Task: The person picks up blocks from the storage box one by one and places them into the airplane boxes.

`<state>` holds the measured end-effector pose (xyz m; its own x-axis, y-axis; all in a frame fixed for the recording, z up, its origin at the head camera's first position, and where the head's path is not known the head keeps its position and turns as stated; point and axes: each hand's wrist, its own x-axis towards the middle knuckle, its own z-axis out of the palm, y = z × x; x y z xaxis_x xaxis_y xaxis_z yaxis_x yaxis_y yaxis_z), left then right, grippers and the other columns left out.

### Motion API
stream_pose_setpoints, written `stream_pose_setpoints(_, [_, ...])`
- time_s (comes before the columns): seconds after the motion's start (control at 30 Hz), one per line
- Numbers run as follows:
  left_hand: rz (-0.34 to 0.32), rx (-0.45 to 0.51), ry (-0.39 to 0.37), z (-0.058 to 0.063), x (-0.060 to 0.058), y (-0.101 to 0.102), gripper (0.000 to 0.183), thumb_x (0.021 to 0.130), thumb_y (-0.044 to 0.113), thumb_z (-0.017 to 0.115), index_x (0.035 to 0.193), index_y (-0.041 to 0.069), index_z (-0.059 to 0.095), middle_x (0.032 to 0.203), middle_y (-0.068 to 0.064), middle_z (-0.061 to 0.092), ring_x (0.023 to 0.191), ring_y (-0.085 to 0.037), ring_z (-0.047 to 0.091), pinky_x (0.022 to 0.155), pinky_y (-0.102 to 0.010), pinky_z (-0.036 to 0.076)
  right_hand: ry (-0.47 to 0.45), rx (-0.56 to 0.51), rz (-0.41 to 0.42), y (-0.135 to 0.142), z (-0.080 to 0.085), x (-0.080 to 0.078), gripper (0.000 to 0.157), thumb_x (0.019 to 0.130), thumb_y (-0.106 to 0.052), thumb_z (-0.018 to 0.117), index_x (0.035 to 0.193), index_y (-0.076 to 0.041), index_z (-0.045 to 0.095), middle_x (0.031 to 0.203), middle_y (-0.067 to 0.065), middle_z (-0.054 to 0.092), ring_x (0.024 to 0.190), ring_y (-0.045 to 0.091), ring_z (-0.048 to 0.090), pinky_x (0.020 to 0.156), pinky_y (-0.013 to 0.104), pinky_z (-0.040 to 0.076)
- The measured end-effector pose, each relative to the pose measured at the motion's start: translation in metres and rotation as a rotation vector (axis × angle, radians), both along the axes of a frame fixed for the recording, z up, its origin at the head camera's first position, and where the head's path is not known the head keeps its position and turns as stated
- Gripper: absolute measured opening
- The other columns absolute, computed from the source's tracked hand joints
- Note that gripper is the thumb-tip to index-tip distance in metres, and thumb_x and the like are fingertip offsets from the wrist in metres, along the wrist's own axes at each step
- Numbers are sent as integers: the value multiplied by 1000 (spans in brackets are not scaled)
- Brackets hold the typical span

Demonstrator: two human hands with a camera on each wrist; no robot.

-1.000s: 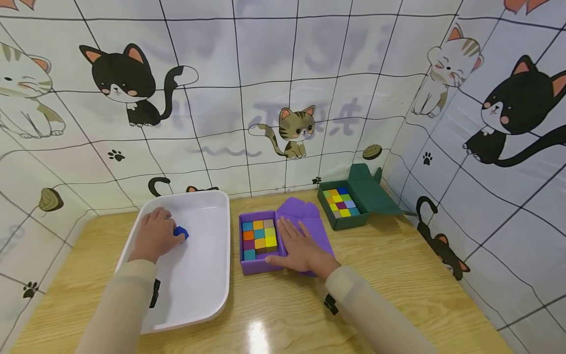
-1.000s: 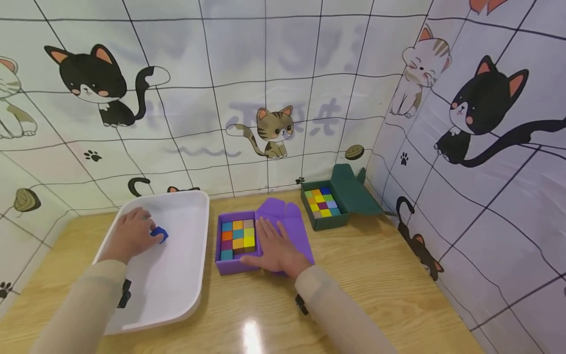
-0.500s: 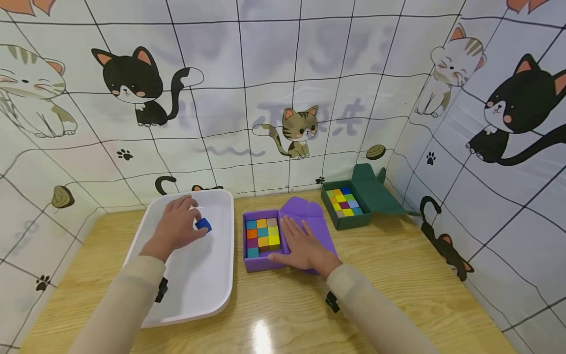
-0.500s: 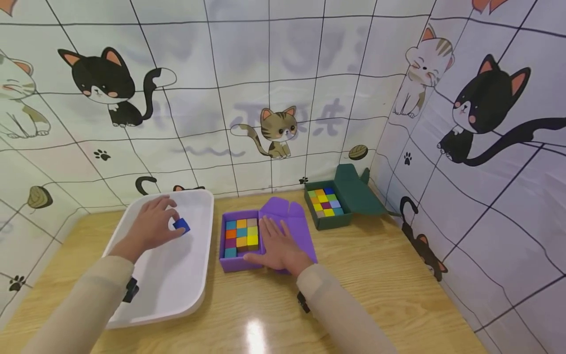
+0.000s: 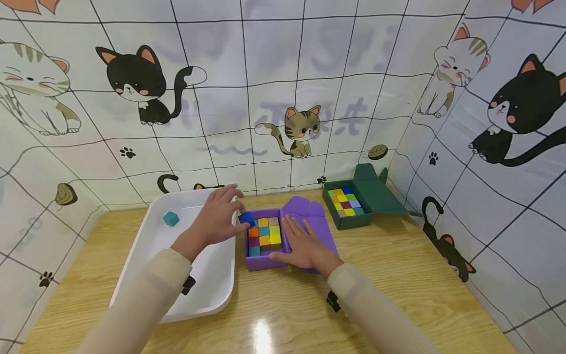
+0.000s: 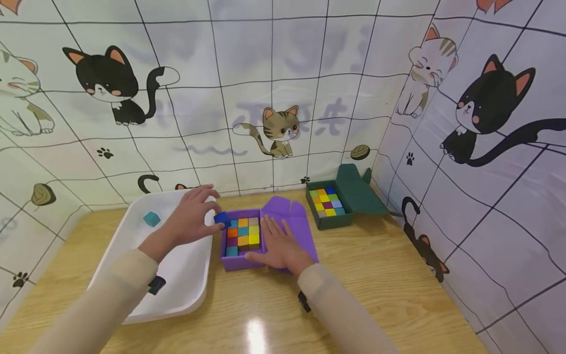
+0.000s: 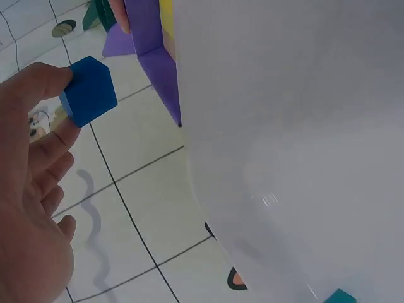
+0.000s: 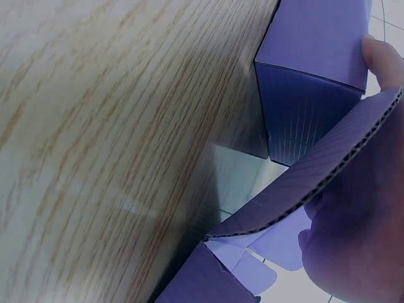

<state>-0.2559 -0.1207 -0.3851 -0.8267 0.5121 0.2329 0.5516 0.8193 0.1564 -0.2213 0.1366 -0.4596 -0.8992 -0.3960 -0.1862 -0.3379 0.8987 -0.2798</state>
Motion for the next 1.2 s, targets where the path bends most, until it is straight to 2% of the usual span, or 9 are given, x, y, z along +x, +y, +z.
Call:
stream_pose_setpoints(0.1, [-59, -14, -13, -2, 4, 12, 31, 81, 43, 72, 95, 15, 72, 134, -5, 54, 146, -28, 28, 120, -53, 23, 11, -2, 8, 0, 0, 0, 108, 84, -82, 37, 157, -12, 1, 166, 6, 2, 154, 22, 2, 124, 53, -1])
stream_pose_setpoints(0.3, [-153, -55, -8, -16, 7, 25, 30, 81, 42, 74, 97, 16, 74, 130, -5, 56, 143, -29, 33, 117, -53, 28, 10, 6, 17, -1, 1, 0, 108, 84, -81, 36, 157, -11, 0, 166, 5, 0, 154, 22, 1, 124, 53, -1])
stream_pose_setpoints(0.43, [-180, -104, -38, -24, 8, 31, 30, 81, 43, 74, 98, 18, 75, 132, -5, 57, 142, -30, 34, 117, -54, 30, 13, 7, 23, -1, 1, 0, 108, 84, -82, 36, 157, -11, 0, 166, 5, 0, 154, 22, 1, 124, 53, -1])
stream_pose_setpoints(0.73, [-186, -141, -153, -36, 8, 39, 27, 81, 41, 77, 98, 20, 77, 134, -3, 56, 143, -26, 31, 121, -51, 23, 4, 19, 12, 0, -1, -1, 108, 84, -82, 36, 157, -12, -1, 166, 4, 0, 154, 22, 0, 124, 53, -1])
stream_pose_setpoints(1.0, [-216, -151, -170, -42, 7, 41, 23, 79, 38, 80, 90, 19, 75, 129, -5, 59, 141, -27, 35, 119, -53, 26, 4, 29, 22, 0, -1, -3, 108, 84, -82, 36, 157, -11, 1, 166, 6, 1, 154, 24, 2, 124, 54, 2])
stream_pose_setpoints(1.2, [-203, -186, -170, -46, 5, 46, 25, 76, 37, 82, 91, 17, 76, 127, -5, 60, 139, -26, 37, 119, -51, 27, -17, 37, 36, 2, 3, -3, 108, 84, -81, 37, 157, -11, -3, 166, 5, -2, 154, 23, 0, 124, 53, -2])
